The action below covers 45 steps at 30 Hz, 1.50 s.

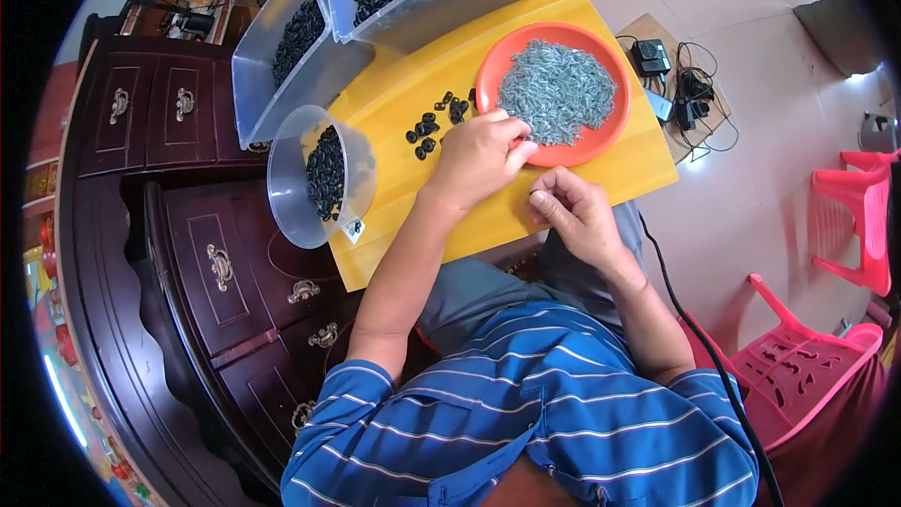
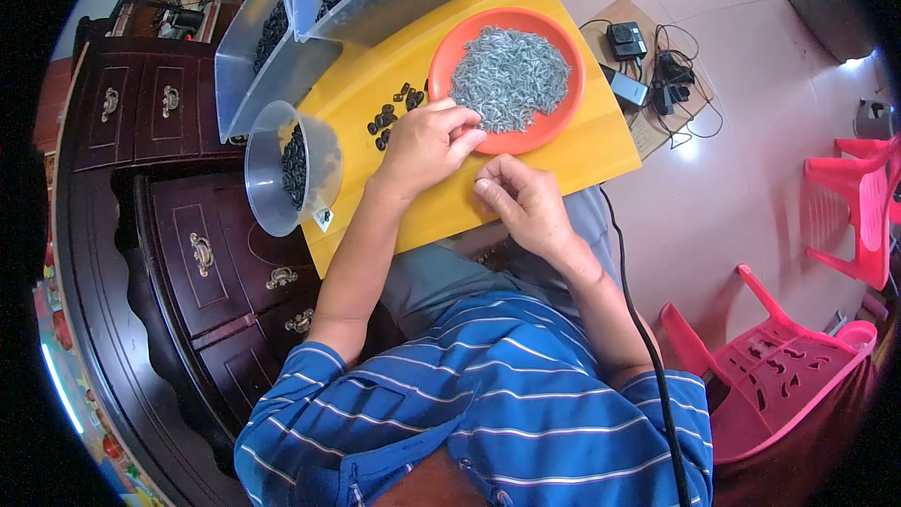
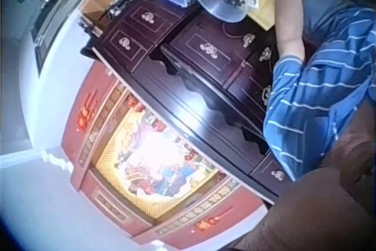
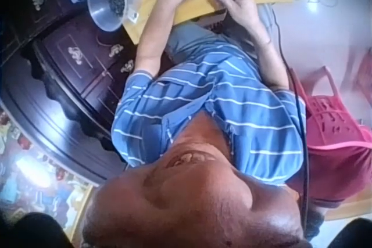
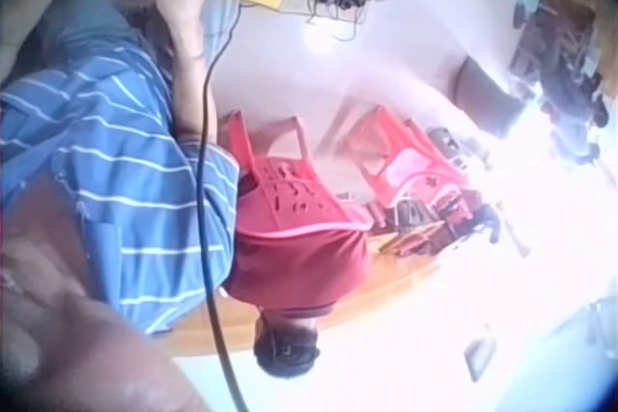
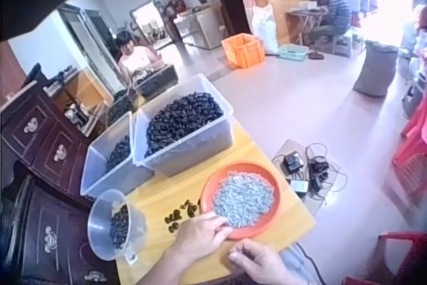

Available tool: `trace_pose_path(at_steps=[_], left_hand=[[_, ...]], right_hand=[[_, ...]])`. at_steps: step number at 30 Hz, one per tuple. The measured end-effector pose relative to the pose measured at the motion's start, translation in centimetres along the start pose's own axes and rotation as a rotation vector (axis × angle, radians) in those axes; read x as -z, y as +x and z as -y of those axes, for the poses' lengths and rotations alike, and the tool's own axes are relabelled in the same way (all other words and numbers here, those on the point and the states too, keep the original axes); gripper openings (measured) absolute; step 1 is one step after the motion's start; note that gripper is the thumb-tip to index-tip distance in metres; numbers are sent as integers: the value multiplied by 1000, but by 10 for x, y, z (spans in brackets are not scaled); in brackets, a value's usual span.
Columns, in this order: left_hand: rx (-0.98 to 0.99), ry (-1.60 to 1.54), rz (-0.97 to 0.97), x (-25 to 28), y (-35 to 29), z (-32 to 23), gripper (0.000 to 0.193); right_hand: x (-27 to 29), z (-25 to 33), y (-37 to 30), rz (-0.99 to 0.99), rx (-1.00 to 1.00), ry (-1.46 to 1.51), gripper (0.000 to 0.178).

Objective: The person places a bowl of plastic toggle components onto the table and assembles cord locks by inserting small pins into the plastic toggles by hand.

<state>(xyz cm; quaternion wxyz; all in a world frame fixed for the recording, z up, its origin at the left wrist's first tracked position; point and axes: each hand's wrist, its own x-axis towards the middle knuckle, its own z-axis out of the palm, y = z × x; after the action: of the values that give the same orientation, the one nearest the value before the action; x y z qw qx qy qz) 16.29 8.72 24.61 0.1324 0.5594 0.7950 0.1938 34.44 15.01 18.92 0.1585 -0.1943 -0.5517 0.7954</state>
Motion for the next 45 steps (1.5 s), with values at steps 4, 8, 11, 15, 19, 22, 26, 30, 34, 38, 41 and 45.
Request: trace_pose_path(at_steps=[4,8,11,15,19,22,26,30,34,38,41,45], left_hand=[[11,25,-63,-6,7,-2,12],[-30,136,-53,-7,11,-7,9],[-53,138,-73,-7,12,-6,9],[-45,62,-144,-11,9,-1,10],[-45,98,-125,-9,9,-6,11],[3,60,-66,-4,11,-12,12],[6,110,-64,-11,13,-14,12],[17,133,-63,-13,11,-12,10],[8,82,-101,-12,8,-10,9],[-3,-33,-202,-13,3,-5,9],[-4,-59,-238,-13,0,-8,10],[26,-124,-254,-14,-4,-8,9]], right_hand=[[-1,3,2,21,-25,-49,7],[-2,1,1,-13,-7,-136,9],[-1,0,2,-12,-17,-165,11],[-2,1,2,-26,-22,-114,11],[-1,-1,3,-28,-22,-123,12],[-2,0,2,-35,-15,-142,12],[-3,-1,2,-50,8,-151,12],[-3,-2,2,-38,17,-170,12],[-3,-6,1,-44,16,-156,14],[-5,-3,1,-56,-18,-101,15],[-5,-1,1,-55,-58,-44,16],[-3,-1,1,-27,-104,-26,18]])
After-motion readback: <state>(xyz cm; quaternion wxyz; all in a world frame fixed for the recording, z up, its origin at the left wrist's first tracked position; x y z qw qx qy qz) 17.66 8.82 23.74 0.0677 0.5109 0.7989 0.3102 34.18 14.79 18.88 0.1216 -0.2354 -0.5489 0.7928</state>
